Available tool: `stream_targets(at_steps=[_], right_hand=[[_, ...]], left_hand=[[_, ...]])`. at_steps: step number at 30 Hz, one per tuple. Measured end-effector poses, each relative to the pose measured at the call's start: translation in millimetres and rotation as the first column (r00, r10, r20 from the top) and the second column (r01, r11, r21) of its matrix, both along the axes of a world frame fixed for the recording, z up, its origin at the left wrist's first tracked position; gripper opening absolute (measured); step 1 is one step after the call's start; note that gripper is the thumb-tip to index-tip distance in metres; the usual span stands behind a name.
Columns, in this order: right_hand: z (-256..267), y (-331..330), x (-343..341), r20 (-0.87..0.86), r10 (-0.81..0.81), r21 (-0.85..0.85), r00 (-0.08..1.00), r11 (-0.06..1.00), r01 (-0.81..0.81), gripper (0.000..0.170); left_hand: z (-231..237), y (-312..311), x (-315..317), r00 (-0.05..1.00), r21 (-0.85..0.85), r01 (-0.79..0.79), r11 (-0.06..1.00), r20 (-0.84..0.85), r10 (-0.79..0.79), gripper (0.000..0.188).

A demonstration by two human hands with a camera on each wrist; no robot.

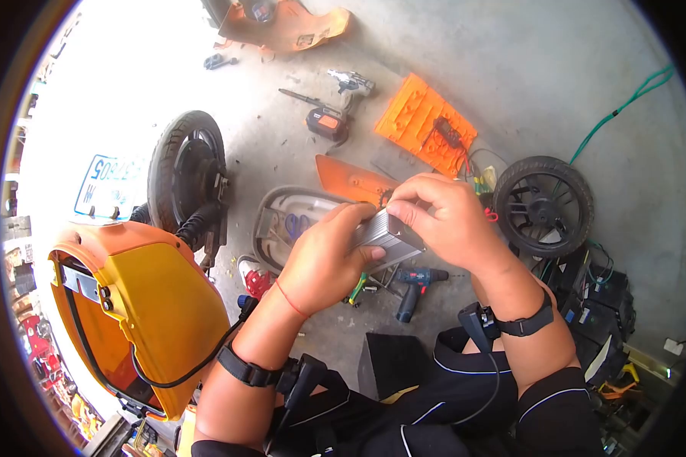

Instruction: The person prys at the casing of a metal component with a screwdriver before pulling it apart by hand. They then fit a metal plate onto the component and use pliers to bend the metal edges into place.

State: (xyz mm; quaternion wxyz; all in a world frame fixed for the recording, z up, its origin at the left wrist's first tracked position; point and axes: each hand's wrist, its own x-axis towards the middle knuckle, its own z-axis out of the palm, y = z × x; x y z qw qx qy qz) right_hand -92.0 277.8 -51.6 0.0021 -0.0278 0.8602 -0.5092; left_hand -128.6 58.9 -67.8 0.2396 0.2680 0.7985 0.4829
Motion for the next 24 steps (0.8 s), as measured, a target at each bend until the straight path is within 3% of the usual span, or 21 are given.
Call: stream_targets(at_steps=[4,6,10,12,16,18,24], right_hand=[[0.2,-4.5,0.0,0.032,-0.028,-0.032,0.999,0.999,0.029,0.011],[-1.5,-4.3,-1.2,0.046,-0.014,-0.021,0.999,1.000,0.015,0.011],[-2.5,-2.9,-1.6,0.099,-0.031,-0.059,0.995,0.998,0.037,0.011],[-2.2,-2.5,-1.0,0.066,-0.019,-0.068,0.998,0.997,0.024,0.012],[2.5,-0.4,-1.3,-0.004,0.011,0.014,1.000,1.000,-0.011,0.010],[3.0,0.9,-1.4,0.001,0.059,0.067,0.998,0.996,-0.059,0.008],[1.1,3.0,-2.5,-0.085,0.136,0.227,0.987,0.967,-0.114,0.012]], left_hand=[[-2.0,-2.6,-2.1,0.994,0.012,-0.019,1.000,0.111,0.018,0.048],[-6.1,-3.5,-2.4,0.958,0.078,-0.055,0.995,0.286,0.031,0.048],[-8.7,-4.2,-2.4,0.934,0.097,-0.062,0.993,0.358,0.023,0.048],[-10.5,-4.8,-2.0,0.880,0.123,-0.101,0.987,0.474,0.032,0.049],[-13.3,-5.5,-0.9,0.889,0.095,-0.084,0.992,0.457,0.032,0.050],[-13.6,-5.0,-0.1,0.941,0.092,-0.043,0.995,0.339,0.010,0.050],[-17.7,-3.8,2.0,0.899,0.110,-0.081,0.991,0.437,0.025,0.048]])
